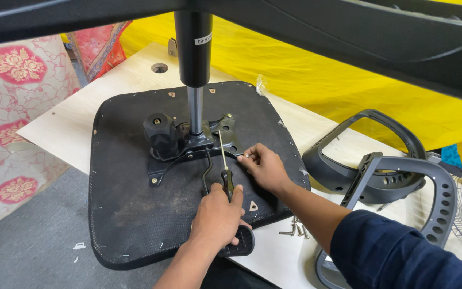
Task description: The person uses a screwdriver to tighten screws on the underside of an office chair seat, securing the metal mounting plate to the seat base. The person works on multiple screw locations in sequence.
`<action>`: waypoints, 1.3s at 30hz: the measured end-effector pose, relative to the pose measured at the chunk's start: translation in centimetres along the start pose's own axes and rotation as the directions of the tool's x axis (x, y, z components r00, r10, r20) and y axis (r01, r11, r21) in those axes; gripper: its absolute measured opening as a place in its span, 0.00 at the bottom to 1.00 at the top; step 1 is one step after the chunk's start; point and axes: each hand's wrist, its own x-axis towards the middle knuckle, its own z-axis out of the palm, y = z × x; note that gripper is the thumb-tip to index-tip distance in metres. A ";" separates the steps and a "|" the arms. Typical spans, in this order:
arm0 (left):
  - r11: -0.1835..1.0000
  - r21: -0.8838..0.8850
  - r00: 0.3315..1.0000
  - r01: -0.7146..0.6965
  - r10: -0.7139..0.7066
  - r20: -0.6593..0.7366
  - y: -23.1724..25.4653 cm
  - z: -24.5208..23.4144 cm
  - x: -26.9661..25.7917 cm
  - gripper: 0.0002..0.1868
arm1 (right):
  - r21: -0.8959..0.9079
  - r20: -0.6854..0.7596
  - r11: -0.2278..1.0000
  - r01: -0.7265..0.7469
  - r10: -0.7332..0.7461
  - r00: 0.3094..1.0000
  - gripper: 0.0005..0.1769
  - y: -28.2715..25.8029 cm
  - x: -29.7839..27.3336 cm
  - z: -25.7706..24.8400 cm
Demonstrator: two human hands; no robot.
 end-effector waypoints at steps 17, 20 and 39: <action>0.999 0.015 0.999 0.031 -0.032 0.021 0.5 0.1 -0.2 0.27 | -0.046 -0.046 0.998 -0.043 0.041 0.998 0.12 -3.2 -1.6 -0.4; 1.000 0.000 1.000 0.021 -0.021 0.016 0.3 0.0 -0.1 0.27 | -0.143 -0.069 0.989 0.028 -0.039 0.997 0.14 -2.9 -1.7 -0.3; 0.997 0.038 0.997 0.064 -0.065 0.039 0.5 0.1 0.1 0.26 | 0.252 -0.014 0.961 0.114 -0.114 0.993 0.13 0.1 -1.2 -0.1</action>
